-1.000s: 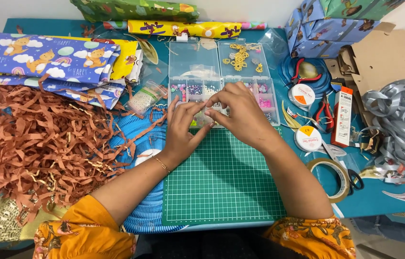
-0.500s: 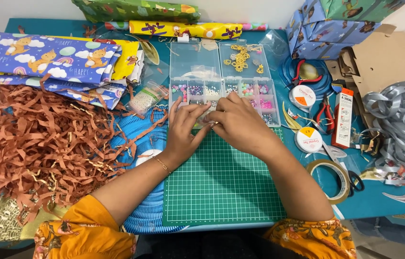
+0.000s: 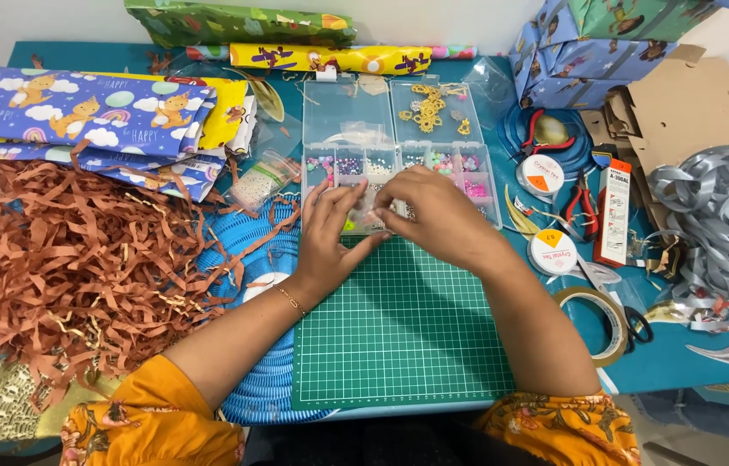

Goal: Sorting and selecting small beads and charms from a multi-compartment organizer box on a craft table.

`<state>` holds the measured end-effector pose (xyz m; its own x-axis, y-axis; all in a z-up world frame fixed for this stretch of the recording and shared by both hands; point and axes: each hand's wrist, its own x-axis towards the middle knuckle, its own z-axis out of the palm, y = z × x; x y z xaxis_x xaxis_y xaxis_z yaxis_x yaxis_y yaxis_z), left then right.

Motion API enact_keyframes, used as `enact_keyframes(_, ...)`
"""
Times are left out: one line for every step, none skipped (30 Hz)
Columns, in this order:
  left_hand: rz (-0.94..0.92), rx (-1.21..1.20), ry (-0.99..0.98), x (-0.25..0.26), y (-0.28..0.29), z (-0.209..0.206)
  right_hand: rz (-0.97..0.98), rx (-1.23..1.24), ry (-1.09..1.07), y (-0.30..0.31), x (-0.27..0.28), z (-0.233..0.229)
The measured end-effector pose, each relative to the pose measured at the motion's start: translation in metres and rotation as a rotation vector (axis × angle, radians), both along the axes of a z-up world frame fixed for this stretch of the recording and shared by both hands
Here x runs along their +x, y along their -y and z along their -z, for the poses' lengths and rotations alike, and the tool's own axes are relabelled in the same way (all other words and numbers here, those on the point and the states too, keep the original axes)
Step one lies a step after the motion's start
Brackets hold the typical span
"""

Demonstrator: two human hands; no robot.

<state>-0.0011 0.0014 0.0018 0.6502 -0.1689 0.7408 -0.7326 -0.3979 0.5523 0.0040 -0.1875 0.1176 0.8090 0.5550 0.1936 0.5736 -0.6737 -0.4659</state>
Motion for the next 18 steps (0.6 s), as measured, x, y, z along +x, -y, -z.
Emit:
enact_keyframes(0.000,0.000,0.001,-0.001,0.000,-0.001,0.000,0.000,0.001,0.003,-0.001,-0.005)
enact_keyframes(0.019,-0.018,-0.011,-0.002,0.000,-0.002,-0.010,0.025,-0.010,0.006,-0.002,-0.010)
enact_keyframes(0.038,-0.036,-0.022,-0.002,0.000,-0.004,-0.020,0.050,-0.020,0.010,-0.003,-0.016)
enact_keyframes(0.040,-0.035,-0.021,-0.001,0.000,-0.001,-0.018,0.051,-0.019,0.012,-0.004,-0.019)
enact_keyframes(0.081,-0.033,-0.029,0.001,0.000,0.002,-0.040,0.058,-0.015,0.014,-0.004,-0.022)
enact_keyframes(0.120,-0.031,-0.040,0.002,-0.001,0.005,-0.064,0.065,-0.015,0.016,-0.005,-0.024)
enact_keyframes(0.121,-0.031,-0.042,0.001,0.001,0.006,-0.063,0.065,-0.017,0.016,-0.007,-0.026)
enact_keyframes(0.140,-0.039,-0.065,0.001,0.002,0.006,-0.082,0.067,-0.030,0.014,-0.008,-0.028)
enact_keyframes(0.160,-0.047,-0.088,0.001,0.003,0.007,-0.100,0.069,-0.043,0.013,-0.009,-0.030)
enact_keyframes(0.159,-0.047,-0.089,0.001,0.003,0.009,-0.101,0.068,-0.044,0.013,-0.009,-0.030)
enact_keyframes(0.163,-0.051,-0.095,0.001,0.003,0.010,-0.106,0.063,-0.037,0.013,-0.009,-0.030)
enact_keyframes(0.168,-0.056,-0.099,0.003,0.004,0.011,-0.111,0.056,-0.029,0.012,-0.008,-0.032)
enact_keyframes(0.169,-0.056,-0.099,0.002,0.004,0.011,-0.110,0.056,-0.029,0.012,-0.007,-0.030)
enact_keyframes(0.174,-0.049,-0.104,0.001,0.004,0.010,-0.105,0.069,-0.048,0.013,-0.006,-0.028)
enact_keyframes(0.178,-0.042,-0.109,0.000,0.003,0.009,-0.101,0.081,-0.067,0.013,-0.005,-0.025)
enact_keyframes(0.179,-0.041,-0.108,0.000,0.003,0.009,-0.100,0.082,-0.066,0.012,-0.006,-0.026)
enact_keyframes(0.181,-0.048,-0.122,0.000,0.002,0.009,-0.100,0.078,-0.076,0.011,-0.006,-0.026)
enact_keyframes(0.183,-0.055,-0.137,-0.001,0.001,0.009,-0.099,0.074,-0.089,0.010,-0.007,-0.026)
